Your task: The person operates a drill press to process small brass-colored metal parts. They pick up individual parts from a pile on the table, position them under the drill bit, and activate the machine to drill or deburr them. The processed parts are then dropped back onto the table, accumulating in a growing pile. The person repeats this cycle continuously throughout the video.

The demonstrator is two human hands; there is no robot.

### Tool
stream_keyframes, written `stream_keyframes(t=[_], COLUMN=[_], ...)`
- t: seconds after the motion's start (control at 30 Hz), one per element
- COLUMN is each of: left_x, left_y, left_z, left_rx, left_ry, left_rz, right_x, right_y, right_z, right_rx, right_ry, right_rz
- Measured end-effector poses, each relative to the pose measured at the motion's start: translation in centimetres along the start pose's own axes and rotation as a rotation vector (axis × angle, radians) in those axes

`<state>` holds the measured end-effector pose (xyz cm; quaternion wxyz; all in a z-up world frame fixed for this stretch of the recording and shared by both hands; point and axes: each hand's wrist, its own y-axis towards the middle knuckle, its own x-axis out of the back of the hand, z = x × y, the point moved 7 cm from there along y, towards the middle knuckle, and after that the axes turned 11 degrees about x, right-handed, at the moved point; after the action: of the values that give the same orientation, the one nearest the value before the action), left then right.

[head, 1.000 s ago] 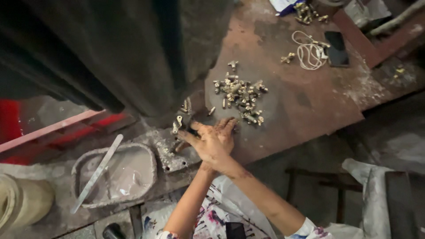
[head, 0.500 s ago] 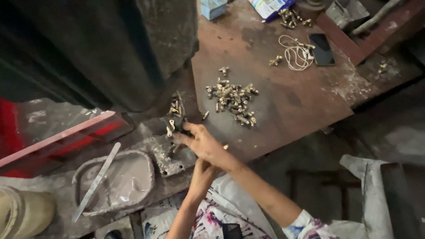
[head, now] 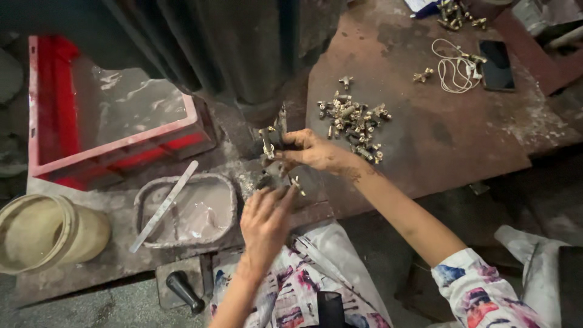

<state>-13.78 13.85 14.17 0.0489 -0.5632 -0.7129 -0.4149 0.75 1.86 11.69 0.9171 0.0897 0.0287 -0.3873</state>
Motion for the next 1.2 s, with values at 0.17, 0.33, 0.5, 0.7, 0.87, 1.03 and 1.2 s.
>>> stream_keyframes(t=[0.17,0.33,0.5,0.7,0.87,1.03,1.2], left_x=[-1.9,-2.6,-7.0,-21.4,-29.0,-21.9,-5.6], left_y=[1.1,0.2,1.3,3.4,5.2,2.2,-3.5], left_z=[2.6,4.9,4.3,3.6,4.7,1.2,2.0], left_rx=[0.217,0.25,0.168,0.06,-0.063,-0.165,0.267], left_ry=[0.059,0.398,0.428,0.436,0.397,0.191,-0.288], left_rz=[0.247,0.282,0.303,0.519,0.498,0.417,0.428], right_x=[0.2,0.1,1.0,-0.2,1.9,1.3,-2.0], right_y=[0.3,0.6,1.3,2.5,2.2,1.0,-1.3], right_z=[0.6,0.4,3.3,5.0,3.0,1.5,-1.5], right_rx=[0.094,-0.003,-0.051,-0.137,-0.072,0.055,0.132], right_ry=[-0.07,0.008,-0.277,-0.261,-0.327,-0.487,0.012], right_rz=[0.036,0.139,0.211,0.352,0.276,0.086,-0.609])
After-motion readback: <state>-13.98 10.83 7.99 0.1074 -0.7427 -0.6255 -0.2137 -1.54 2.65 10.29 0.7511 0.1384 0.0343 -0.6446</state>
